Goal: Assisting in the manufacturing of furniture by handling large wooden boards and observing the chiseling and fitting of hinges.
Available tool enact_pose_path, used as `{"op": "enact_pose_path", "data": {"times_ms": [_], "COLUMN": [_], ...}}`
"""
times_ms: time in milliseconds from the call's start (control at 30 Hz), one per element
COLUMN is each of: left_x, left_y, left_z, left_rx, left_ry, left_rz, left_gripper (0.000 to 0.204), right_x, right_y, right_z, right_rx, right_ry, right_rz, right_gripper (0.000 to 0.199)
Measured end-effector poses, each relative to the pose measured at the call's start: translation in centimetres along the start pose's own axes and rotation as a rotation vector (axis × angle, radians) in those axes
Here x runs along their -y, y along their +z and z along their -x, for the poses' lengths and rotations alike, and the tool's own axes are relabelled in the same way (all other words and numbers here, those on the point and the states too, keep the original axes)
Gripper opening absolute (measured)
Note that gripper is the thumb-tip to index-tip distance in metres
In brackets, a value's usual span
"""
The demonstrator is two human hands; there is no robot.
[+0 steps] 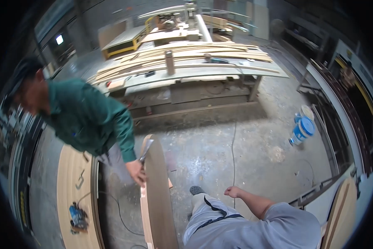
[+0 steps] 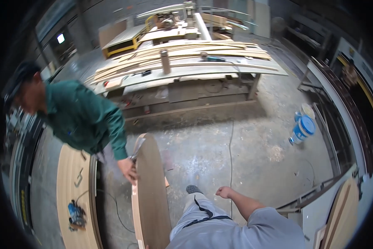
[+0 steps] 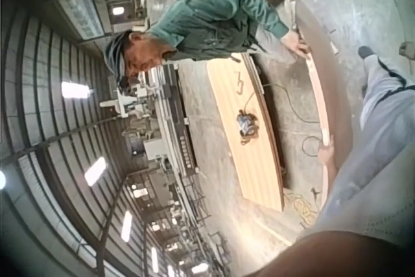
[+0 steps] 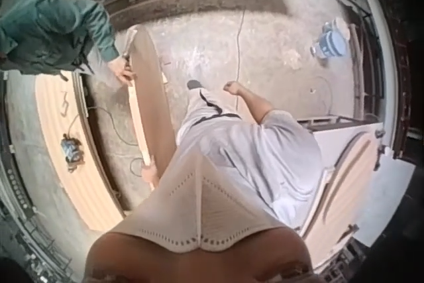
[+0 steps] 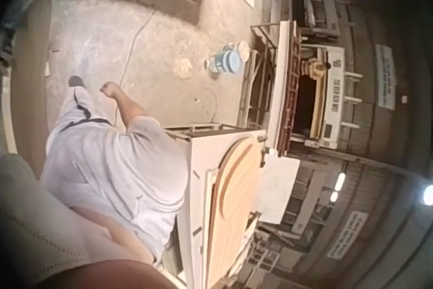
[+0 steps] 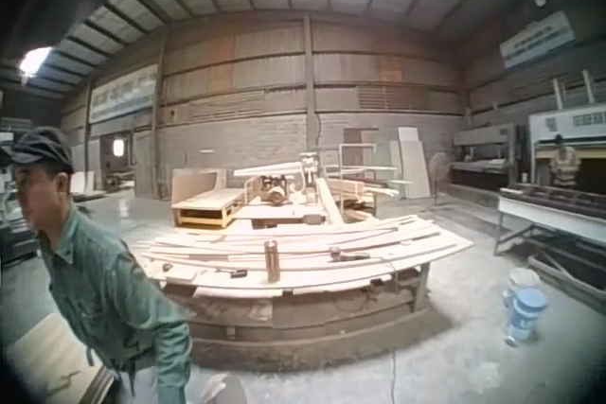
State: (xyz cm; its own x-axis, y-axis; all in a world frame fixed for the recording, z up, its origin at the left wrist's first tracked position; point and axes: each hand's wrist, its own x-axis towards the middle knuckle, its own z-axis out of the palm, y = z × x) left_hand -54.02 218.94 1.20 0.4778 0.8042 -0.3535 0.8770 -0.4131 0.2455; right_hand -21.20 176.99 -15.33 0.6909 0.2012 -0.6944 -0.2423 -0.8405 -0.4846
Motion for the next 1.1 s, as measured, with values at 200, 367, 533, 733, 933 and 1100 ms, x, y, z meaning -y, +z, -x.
{"op": "enact_pose_path", "data": {"times_ms": [200,367,533,733,933,1100], "left_x": [-3.3,-6.8,-4.2,-8.7,-11.3,-12.0], "left_y": [-2.9,-6.2,-1.7,-3.4,-1.2,1.0], "left_z": [0.0,2.5,-2.4,-0.3,-0.6,0.6], "left_rx": [0.126,0.019,-0.106,-0.212,-0.321,-0.312], "left_ry": [-0.085,0.02,-0.053,-0.09,0.002,-0.06], "left_rz": [-0.173,-0.082,-0.183,-0.053,-0.121,-0.097], "left_gripper": [0.071,0.071,0.063,0.058,0.055,0.067], "right_x": [-1.7,-1.5,-5.5,-1.1,4.9,14.1], "right_y": [-0.9,-1.4,-1.8,-6.7,-12.5,-14.9], "right_z": [2.8,3.9,3.4,0.0,-7.3,-14.1], "right_rx": [-0.073,-0.028,0.061,0.171,0.156,0.107], "right_ry": [0.073,0.08,0.139,0.153,0.039,-0.326], "right_rz": [-0.014,-0.08,-0.222,-0.207,-0.232,0.026], "right_gripper": [0.036,0.036,0.033,0.027,0.017,0.026]}}
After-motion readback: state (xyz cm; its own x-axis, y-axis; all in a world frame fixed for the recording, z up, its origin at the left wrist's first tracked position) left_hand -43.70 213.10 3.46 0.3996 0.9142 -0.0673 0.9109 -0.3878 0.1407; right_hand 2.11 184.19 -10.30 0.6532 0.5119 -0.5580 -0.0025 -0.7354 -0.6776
